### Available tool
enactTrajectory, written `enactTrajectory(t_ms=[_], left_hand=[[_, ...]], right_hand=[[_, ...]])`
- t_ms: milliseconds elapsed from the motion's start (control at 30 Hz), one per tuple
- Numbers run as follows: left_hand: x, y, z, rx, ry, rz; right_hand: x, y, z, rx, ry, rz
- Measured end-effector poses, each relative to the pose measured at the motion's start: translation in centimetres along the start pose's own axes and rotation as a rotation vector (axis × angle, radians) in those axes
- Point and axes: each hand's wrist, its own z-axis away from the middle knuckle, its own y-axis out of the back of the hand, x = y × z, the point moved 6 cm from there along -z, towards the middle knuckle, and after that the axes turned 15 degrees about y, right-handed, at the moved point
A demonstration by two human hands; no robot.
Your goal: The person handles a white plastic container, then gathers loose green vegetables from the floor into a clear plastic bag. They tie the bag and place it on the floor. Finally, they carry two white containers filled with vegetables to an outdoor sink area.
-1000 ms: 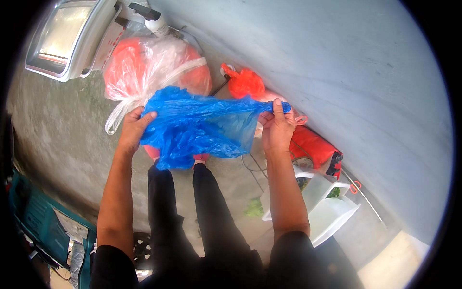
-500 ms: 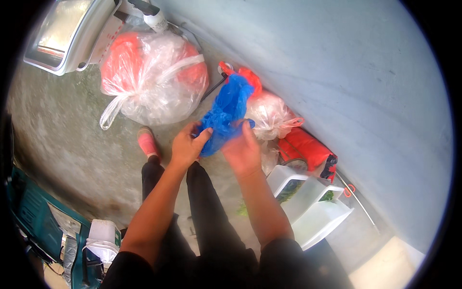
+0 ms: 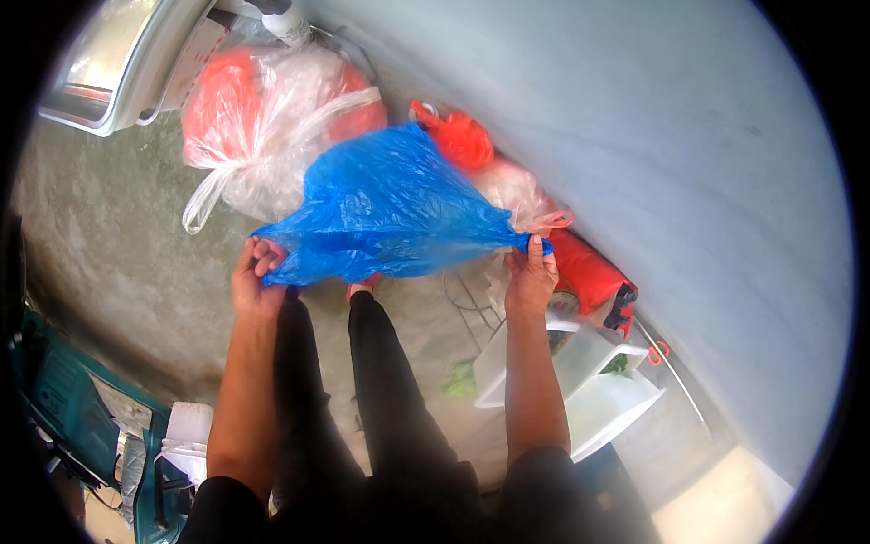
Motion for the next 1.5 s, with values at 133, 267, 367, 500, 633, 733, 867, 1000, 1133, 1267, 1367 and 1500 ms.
enactTrajectory(t_ms=[133, 267, 367, 500, 633, 733, 867, 1000, 1133, 1267, 1367, 1500], left_hand=[[1.4, 1.0, 1.7, 0.145, -0.041, -0.194], [1.7, -2.3, 3.1, 0.165, -0.068, -0.479], [0.6, -6.3, 4.1, -0.108, -0.024, -0.469], [0.7, -10.9, 5.2, 0.061, -0.032, -0.778], [2.4, -16.9, 10.1, 0.033, -0.566, -1.234], [2.1, -10.8, 6.4, 0.155, -0.465, -1.617], [4.6, -3.1, 5.0, 0.268, -0.123, -1.195], [6.3, -6.7, 6.0, 0.242, -0.173, -0.791], [6.2, -10.2, 7.8, 0.435, -0.289, -1.046], [8.7, -8.7, 8.1, 0.455, -0.254, -1.194], [9.0, -8.7, 8.7, 0.358, -0.235, -0.967], [8.6, -9.1, 8.8, 0.263, -0.241, -0.763]], right_hand=[[1.3, -1.0, 0.7, -0.109, -0.108, -0.187], [2.1, -2.2, 1.3, -0.265, -0.124, -0.189], [1.5, -3.3, 1.6, -0.33, -0.12, -0.152], [-1.8, -6.2, 2.2, -0.433, 0.003, 0.02], [-10.9, -11.2, 6.4, -0.538, 0.681, 0.158], [-9.0, -12.1, 8.8, -0.88, 0.804, 0.481], [-2.1, -10.3, 5.3, -0.89, 0.112, 0.417], [-3.0, -10.5, 6.2, -0.768, 0.069, 0.123], [-4.5, -9.9, 6.5, -0.754, 0.173, 0.128], [-6.2, -9.2, 6.7, -0.771, 0.258, 0.079], [-6.9, -8.9, 7.1, -0.766, 0.277, 0.068], [-7.9, -9.4, 7.4, -0.81, 0.388, 0.128]])
